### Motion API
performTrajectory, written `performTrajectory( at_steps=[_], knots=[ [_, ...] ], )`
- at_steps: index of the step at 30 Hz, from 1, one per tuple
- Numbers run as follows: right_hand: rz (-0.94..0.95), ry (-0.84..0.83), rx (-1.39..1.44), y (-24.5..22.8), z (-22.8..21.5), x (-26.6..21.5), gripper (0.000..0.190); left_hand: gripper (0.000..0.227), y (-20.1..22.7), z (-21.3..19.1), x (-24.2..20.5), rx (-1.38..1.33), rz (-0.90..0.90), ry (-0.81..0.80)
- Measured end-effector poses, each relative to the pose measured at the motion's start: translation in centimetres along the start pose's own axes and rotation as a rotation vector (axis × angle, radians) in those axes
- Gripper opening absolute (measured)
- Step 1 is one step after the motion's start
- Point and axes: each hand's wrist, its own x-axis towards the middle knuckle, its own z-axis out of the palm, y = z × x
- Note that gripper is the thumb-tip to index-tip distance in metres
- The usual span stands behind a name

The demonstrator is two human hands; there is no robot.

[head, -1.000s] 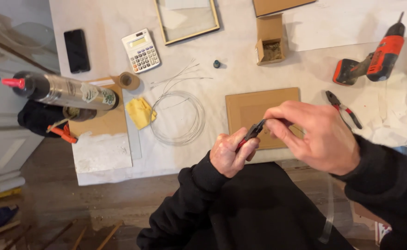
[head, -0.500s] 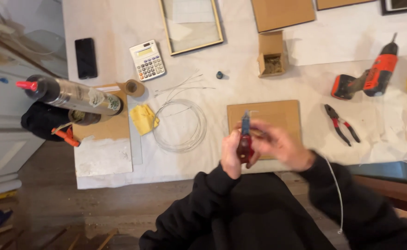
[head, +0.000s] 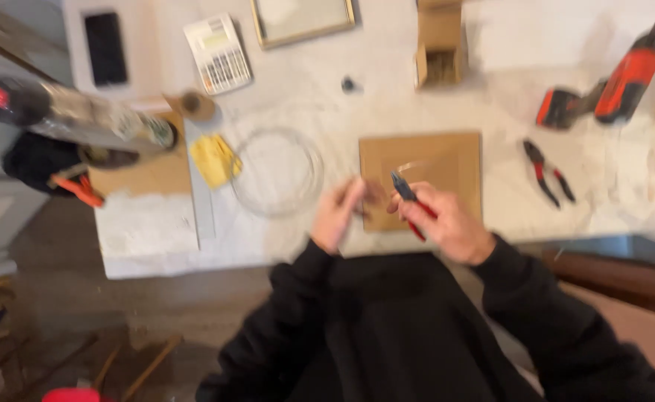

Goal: Wiring a picture frame for hanging.

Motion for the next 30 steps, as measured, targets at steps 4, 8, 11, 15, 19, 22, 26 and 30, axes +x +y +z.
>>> performTrajectory(
  at_steps=[4,8,11,15,19,22,26,30],
  knots=[
    [0.404,-0.255,0.009,-0.9,-1.1,-0.2,0.028,0.033,9.8,0.2,0.3,0.15,0.109,-0.096],
    [0.579,-0.433,0.002,-0.6,-1.0,0.0,0.032,0.023,10.8,-0.6,0.8,0.377,0.098,-0.284],
    [0.594,-0.475,-0.042,-0.1,-1.2,0.2,0.032,0.019,10.0,-1.2,1.6,0.421,0.101,-0.38],
    [0.593,-0.573,-0.097,-0.5,-1.2,0.6,0.032,0.018,10.0,-1.2,1.1,0.419,0.034,-0.401],
    [0.474,-0.532,-0.136,0.7,-1.2,0.0,0.034,0.018,7.1,-1.4,1.2,0.315,0.018,-0.281],
    [0.383,-0.354,-0.118,0.9,0.5,-0.7,0.032,0.018,5.0,-0.7,0.8,0.09,0.046,-0.095],
    [0.282,0.042,-0.216,0.3,3.8,-1.0,0.024,0.018,4.1,1.4,0.2,-0.256,0.043,0.122],
    [0.193,0.221,-0.322,-0.3,5.9,-0.7,0.021,0.021,4.0,3.0,-0.2,-0.402,0.044,0.216]
  ],
)
